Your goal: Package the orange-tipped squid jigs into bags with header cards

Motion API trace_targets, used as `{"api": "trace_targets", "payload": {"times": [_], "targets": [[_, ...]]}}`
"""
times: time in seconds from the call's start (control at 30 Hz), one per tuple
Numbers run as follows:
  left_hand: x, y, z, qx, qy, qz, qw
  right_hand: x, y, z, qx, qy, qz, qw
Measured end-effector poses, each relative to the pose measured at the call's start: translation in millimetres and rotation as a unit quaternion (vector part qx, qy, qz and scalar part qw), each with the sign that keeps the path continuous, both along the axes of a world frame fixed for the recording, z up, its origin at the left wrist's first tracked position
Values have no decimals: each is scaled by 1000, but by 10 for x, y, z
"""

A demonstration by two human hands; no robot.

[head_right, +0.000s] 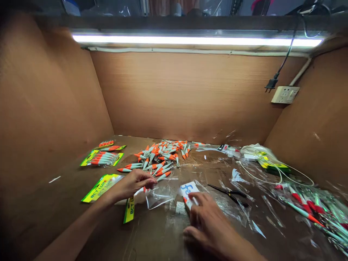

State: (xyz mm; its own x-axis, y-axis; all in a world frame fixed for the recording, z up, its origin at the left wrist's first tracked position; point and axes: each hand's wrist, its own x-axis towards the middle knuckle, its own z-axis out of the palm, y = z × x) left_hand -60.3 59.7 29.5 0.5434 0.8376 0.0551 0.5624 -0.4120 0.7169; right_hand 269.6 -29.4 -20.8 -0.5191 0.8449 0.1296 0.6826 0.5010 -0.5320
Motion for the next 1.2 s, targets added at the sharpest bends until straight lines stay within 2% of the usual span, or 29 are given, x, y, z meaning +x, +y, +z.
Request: {"api": "trace_targets", "payload": {"times": [0.1, 0.2, 0.33, 0.47, 0.57, 0.8, 0.9, 1.0, 1.1, 1.2], "targets": [[52, -3, -91, 8, 15, -7, 1000, 289, 7, -130, 12, -40, -125, 991], [100, 2, -198, -26, 28, -8, 999, 463, 30, -151, 2, -53, -171, 984], [147, -13, -272, -33, 56, -2, 998, 524, 21, -36, -9, -7, -143, 990], [158, -46, -250, -16, 74, -1, 997, 536, -77, 45, -40, 47, -104, 993], [173, -76, -220, -1, 83, -5, 997, 522, -130, 85, -33, 58, -89, 994], [296, -150, -225, 46, 122, -88, 988, 384, 5, 225, -10, 39, 37, 999], [330, -194, -275, 114, 126, -90, 981, 301, 69, 221, -10, 43, 73, 996], [382, -258, -323, 160, 122, -87, 976, 242, 93, 162, -25, 54, 79, 995], [482, -334, -344, 161, 131, -66, 976, 223, 98, 99, -40, 64, 80, 994], [604, -433, -322, 145, 126, -16, 981, 226, 104, 68, -53, 68, 80, 993]]}}
